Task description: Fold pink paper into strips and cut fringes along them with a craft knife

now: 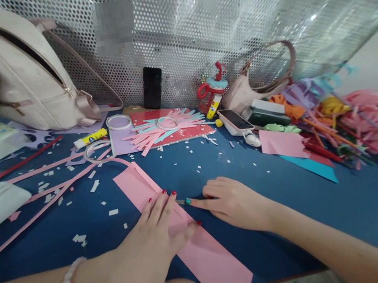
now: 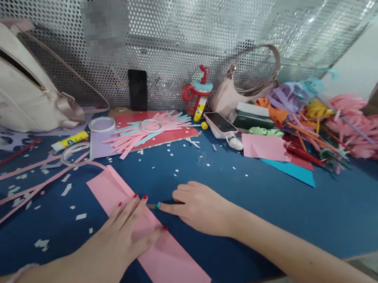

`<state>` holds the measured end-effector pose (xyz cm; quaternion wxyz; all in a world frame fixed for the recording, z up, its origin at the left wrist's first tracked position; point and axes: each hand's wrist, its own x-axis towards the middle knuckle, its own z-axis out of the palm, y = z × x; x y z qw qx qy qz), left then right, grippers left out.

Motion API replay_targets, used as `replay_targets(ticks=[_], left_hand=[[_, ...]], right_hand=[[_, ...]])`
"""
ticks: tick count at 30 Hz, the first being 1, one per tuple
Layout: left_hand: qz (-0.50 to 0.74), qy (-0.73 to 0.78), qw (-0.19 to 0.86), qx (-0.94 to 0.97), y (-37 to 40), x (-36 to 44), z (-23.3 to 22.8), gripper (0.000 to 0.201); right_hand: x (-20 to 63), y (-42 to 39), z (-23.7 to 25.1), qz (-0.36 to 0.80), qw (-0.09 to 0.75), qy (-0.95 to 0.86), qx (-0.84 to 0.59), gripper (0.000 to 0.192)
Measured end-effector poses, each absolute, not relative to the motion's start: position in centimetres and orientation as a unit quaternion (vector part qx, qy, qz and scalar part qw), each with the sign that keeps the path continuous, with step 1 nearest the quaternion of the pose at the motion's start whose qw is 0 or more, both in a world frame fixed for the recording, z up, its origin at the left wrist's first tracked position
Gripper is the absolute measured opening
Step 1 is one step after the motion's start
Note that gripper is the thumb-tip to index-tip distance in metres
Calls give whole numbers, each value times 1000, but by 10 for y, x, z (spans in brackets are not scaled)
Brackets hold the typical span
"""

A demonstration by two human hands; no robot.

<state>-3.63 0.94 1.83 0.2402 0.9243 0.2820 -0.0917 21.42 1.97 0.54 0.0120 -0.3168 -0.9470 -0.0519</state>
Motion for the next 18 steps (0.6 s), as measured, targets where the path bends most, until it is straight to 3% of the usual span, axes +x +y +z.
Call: replay_targets(ticks=[6,12,18], left_hand=[[-104,287,252,918,-1,-29,36,76],[-79,350,162,919,13,-36,18,84],[-101,373,185,904,17,-40,11,87]], right_hand=[[227,8,7,-30,2,-944,-327,38],[233,7,3,-32,3,-943,-332,40],[229,14,2,-30,0,-943,-331,41]])
